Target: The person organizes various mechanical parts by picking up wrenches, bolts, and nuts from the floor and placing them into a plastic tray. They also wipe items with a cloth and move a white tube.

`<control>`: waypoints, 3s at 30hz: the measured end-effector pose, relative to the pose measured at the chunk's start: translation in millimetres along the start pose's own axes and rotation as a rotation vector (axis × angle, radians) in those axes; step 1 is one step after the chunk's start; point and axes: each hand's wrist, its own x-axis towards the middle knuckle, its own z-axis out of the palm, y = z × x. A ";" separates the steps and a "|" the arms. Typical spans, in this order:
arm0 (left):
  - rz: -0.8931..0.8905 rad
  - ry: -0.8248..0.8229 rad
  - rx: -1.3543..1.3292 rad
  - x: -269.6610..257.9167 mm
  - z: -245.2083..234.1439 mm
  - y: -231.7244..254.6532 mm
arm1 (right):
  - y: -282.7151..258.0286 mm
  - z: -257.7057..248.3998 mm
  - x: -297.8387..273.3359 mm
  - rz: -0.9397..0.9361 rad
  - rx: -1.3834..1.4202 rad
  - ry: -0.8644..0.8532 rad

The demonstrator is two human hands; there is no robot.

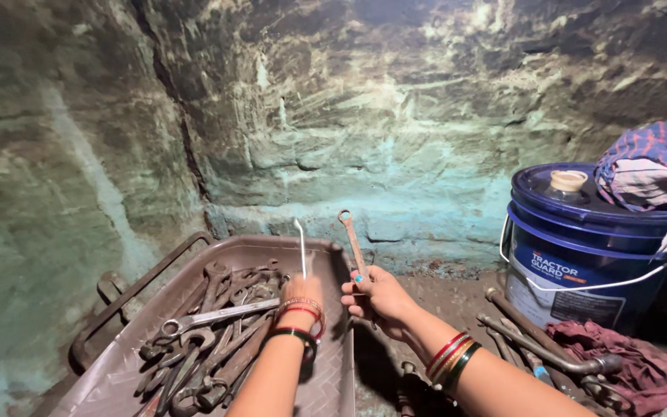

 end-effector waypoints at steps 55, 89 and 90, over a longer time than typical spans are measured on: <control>0.206 -0.692 -0.387 -154.8 -86.4 355.1 | -80.9 -200.1 -180.8 0.400 -1.866 0.411; -0.008 -0.046 0.401 -59.4 -154.8 -149.7 | -44.4 35.8 -86.4 -0.251 -1.498 -0.050; 0.068 0.041 0.455 -57.1 -167.1 -150.3 | -45.6 36.5 -84.9 -0.260 -1.488 -0.035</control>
